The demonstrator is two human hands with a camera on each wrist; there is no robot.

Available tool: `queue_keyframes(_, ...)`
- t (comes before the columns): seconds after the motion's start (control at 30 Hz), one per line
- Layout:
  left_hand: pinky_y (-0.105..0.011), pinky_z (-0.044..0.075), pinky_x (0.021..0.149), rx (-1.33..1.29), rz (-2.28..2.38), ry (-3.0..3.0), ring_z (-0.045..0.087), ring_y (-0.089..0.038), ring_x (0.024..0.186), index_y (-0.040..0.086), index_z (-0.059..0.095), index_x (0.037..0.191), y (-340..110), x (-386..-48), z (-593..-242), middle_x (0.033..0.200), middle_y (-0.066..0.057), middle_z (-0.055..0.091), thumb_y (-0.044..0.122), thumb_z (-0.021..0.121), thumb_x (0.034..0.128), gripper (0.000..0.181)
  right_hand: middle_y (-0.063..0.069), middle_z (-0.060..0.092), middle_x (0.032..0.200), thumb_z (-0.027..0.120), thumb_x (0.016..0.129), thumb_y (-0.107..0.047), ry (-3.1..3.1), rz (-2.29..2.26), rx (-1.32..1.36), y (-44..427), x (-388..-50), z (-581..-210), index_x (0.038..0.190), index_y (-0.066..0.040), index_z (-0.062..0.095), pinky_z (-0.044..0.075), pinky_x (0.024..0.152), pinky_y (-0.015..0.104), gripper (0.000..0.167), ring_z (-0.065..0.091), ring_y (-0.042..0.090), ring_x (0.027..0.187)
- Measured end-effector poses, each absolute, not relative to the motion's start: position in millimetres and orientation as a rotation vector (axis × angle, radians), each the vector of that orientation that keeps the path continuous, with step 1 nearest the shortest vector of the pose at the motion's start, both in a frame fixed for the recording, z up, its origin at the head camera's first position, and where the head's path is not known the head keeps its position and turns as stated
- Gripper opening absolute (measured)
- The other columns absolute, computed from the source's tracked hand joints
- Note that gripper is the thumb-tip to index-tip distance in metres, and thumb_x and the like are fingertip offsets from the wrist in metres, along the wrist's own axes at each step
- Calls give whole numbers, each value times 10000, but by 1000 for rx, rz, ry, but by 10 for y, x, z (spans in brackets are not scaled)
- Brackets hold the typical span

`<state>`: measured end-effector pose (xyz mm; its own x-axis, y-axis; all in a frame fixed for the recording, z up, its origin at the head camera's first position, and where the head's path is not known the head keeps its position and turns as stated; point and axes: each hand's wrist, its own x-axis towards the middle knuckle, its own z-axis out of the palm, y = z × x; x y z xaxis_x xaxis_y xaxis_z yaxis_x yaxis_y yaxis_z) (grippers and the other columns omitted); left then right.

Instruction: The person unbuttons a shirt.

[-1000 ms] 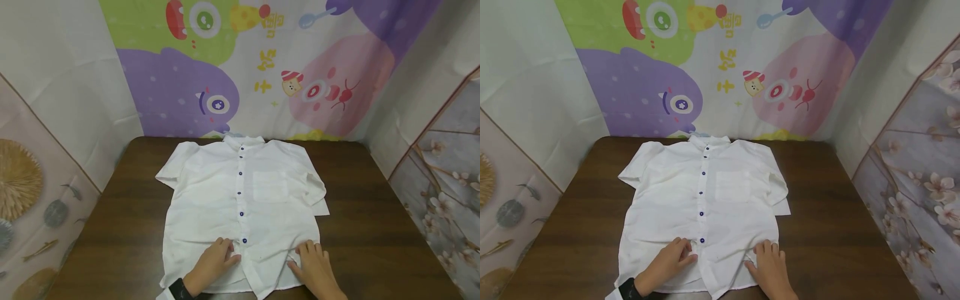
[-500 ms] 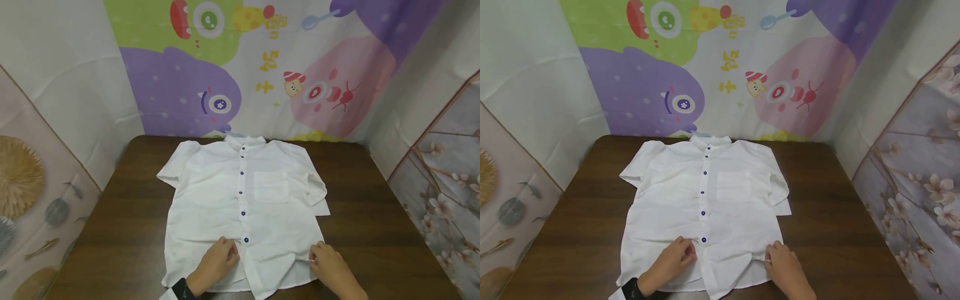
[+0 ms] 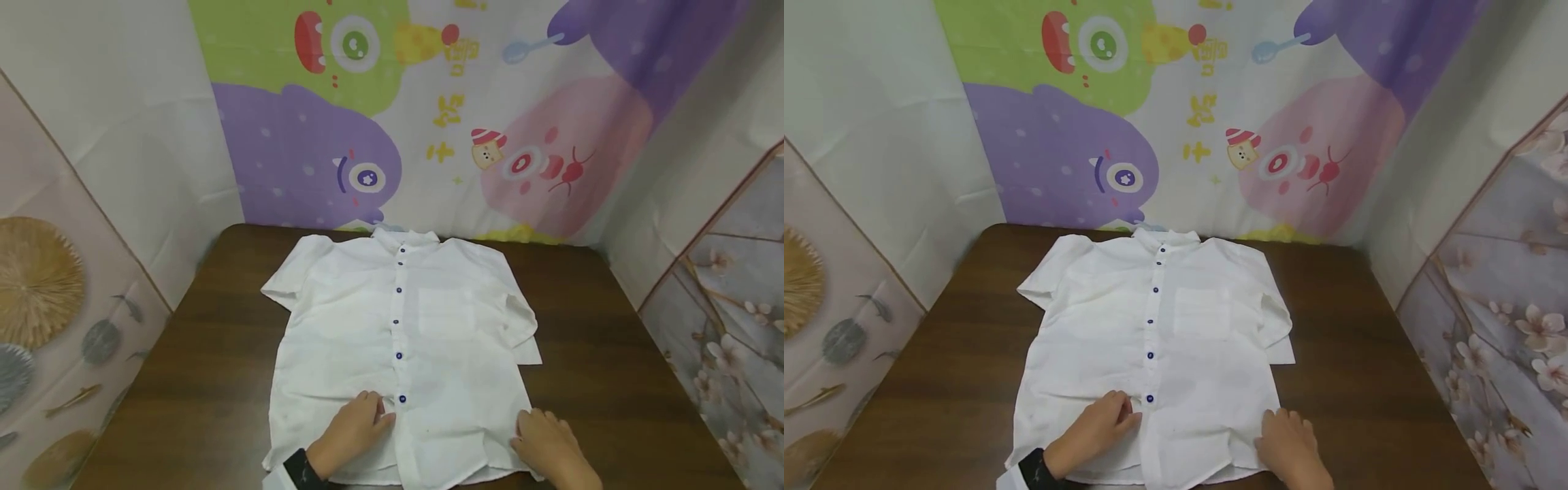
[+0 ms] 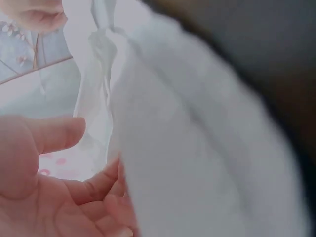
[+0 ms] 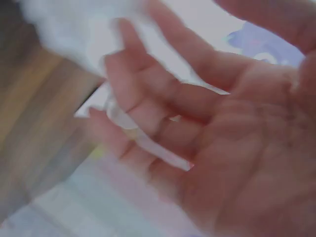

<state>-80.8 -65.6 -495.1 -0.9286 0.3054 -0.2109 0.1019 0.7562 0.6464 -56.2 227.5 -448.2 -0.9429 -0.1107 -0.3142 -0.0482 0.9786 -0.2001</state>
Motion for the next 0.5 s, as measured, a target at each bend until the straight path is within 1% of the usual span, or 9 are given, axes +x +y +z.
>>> queue_keyframes(0.13,-243,332,497,350,941,2649,406,-106,555,76,522,828,-652,-831,-4951,661,14,440,356,579,896,294,-68,499,706,681,806,-319,2802,-517,-363,1970,-574,-4445,807,-146,558,367,637,309,212,470,101,681)
queue_keyframes(0.23,-242,350,483,344,927,2615,433,-101,536,70,528,803,-633,-876,-4941,636,10,470,340,579,899,291,-79,486,712,622,837,-443,2651,-649,-510,1704,-586,-4454,894,-118,570,372,598,264,334,438,61,639)
queue_keyframes(0.3,-240,364,474,343,918,2601,452,-102,524,65,535,787,-619,-905,-4930,624,4,489,306,584,899,270,-64,489,687,574,841,-524,2571,-658,-538,1523,-596,-4487,938,-96,560,388,572,261,440,445,59,604)
queue_keyframes(0.4,-230,367,467,376,898,2637,453,-96,501,66,544,744,-612,-919,-4925,600,6,499,221,602,883,216,-24,489,623,525,815,-619,2593,-534,-553,1264,-595,-4578,914,-68,536,391,509,279,561,460,100,534)
queue_keyframes(0.5,-215,348,458,433,891,2709,421,-84,475,81,532,696,-606,-914,-4914,565,23,476,142,600,855,184,15,463,558,532,778,-659,2709,-381,-550,1073,-581,-4685,821,-58,507,364,446,293,602,450,148,467)
